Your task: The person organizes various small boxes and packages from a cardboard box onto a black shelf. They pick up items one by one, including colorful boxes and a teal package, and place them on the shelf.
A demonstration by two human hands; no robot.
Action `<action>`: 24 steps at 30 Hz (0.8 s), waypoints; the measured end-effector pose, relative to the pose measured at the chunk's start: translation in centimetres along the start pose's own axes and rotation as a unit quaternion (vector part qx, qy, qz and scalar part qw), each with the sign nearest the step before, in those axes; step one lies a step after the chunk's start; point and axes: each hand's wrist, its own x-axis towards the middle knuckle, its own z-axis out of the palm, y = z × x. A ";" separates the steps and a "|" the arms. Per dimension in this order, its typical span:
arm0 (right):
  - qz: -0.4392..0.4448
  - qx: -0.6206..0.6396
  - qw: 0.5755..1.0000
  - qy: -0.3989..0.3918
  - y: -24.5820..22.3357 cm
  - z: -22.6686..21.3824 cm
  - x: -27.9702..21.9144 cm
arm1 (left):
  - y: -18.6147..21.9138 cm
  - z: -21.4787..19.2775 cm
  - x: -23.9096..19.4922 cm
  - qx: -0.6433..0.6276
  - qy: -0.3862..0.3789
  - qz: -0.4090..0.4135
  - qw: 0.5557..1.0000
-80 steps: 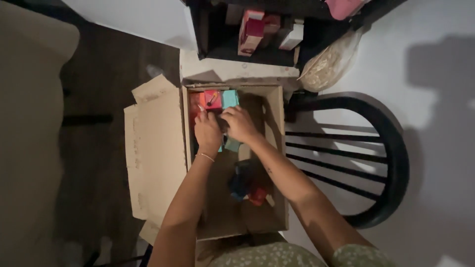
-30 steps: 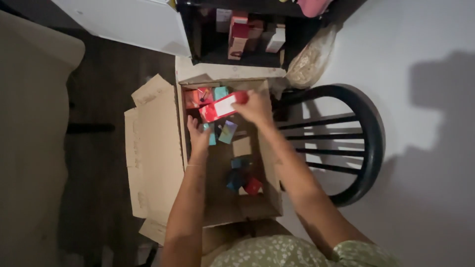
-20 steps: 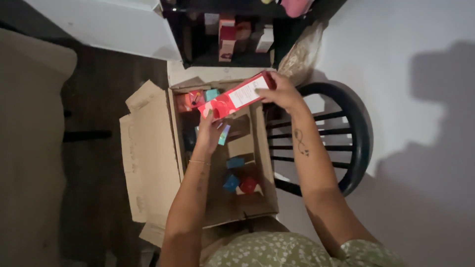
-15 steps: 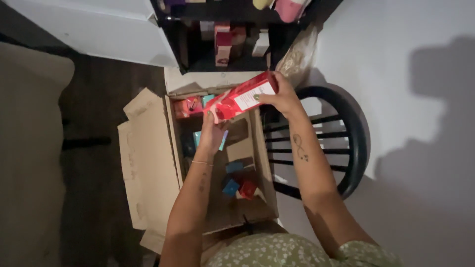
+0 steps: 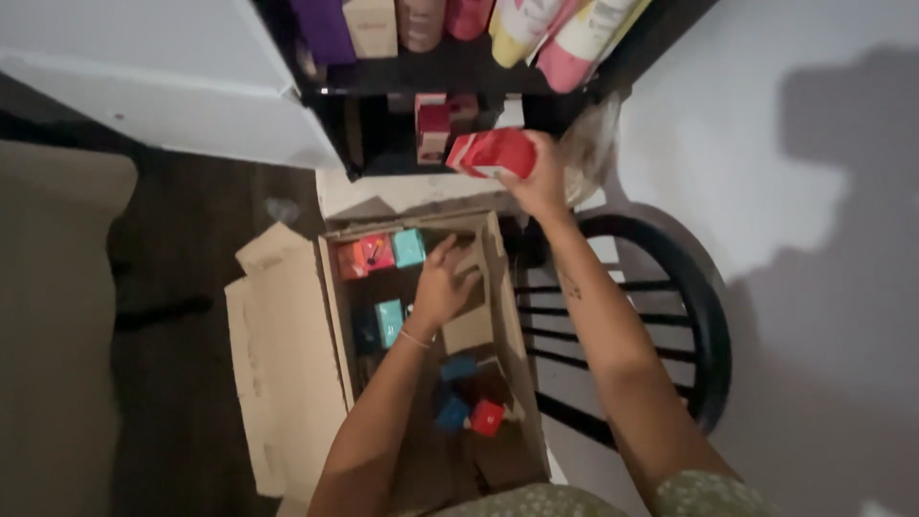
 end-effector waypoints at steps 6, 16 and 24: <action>0.082 -0.085 0.986 -0.119 7.2 8.2 5.0 | -3.4 -0.1 0.6 0.025 0.020 0.023 0.999; 0.207 -0.178 0.945 -0.182 14.5 15.2 9.2 | -3.2 -1.6 0.2 0.013 0.052 0.054 0.997; 0.146 -0.207 0.957 -0.139 9.2 14.4 9.2 | -3.7 -1.6 0.4 -0.009 -0.001 0.036 0.999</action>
